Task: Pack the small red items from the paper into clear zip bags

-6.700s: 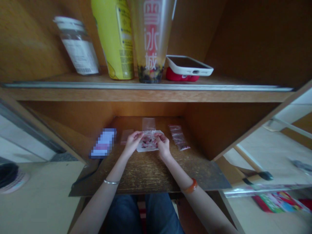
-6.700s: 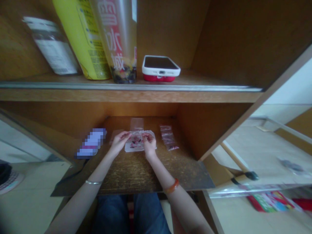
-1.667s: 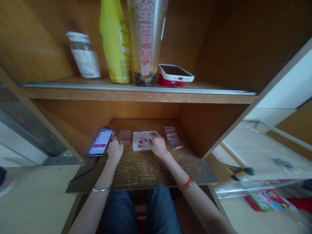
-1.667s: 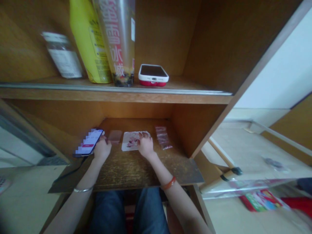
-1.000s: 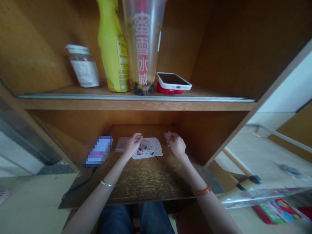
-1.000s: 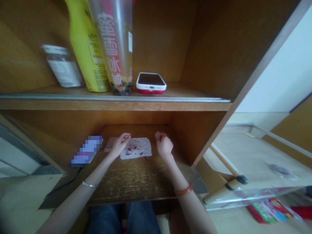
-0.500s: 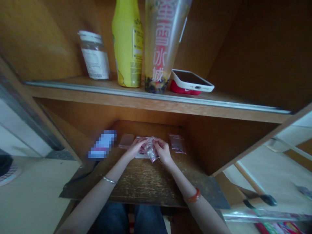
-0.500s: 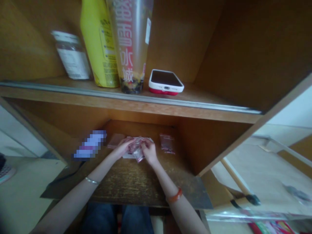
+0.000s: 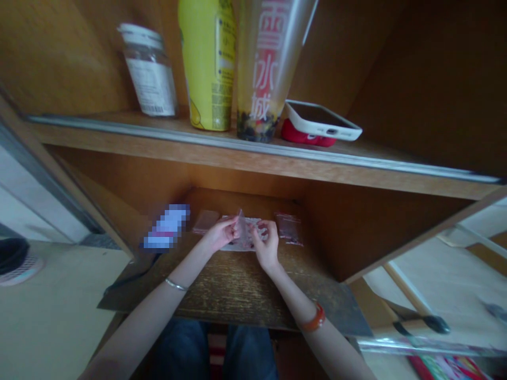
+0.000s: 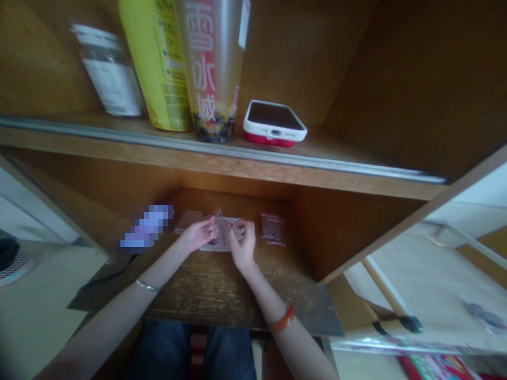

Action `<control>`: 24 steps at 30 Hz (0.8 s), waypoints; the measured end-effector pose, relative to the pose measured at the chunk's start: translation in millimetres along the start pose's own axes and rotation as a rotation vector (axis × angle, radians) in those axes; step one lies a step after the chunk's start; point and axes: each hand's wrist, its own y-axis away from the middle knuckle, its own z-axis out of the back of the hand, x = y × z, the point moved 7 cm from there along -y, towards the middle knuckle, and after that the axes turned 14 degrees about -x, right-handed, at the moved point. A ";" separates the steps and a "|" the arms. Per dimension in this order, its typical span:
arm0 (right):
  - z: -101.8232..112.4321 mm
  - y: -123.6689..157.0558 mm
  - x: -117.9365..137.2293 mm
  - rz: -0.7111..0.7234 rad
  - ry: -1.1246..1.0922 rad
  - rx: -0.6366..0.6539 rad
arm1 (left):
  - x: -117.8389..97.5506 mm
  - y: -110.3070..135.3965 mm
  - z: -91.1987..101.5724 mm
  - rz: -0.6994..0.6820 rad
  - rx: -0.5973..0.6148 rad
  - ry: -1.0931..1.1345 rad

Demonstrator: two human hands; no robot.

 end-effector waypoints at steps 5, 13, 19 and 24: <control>-9.8 8.2 7.1 -0.114 -0.192 0.188 | -5.4 6.5 -6.1 -0.077 0.047 -0.101; -53.4 53.5 -3.5 -0.673 -0.561 0.786 | 6.9 11.2 -11.1 -0.046 0.251 -0.367; -56.3 54.2 -3.4 -0.832 -0.634 0.820 | 12.2 10.3 -11.0 -0.026 0.269 -0.429; -54.6 56.3 -7.8 -0.959 -0.647 0.877 | 10.4 4.0 -4.3 -0.058 0.159 -0.394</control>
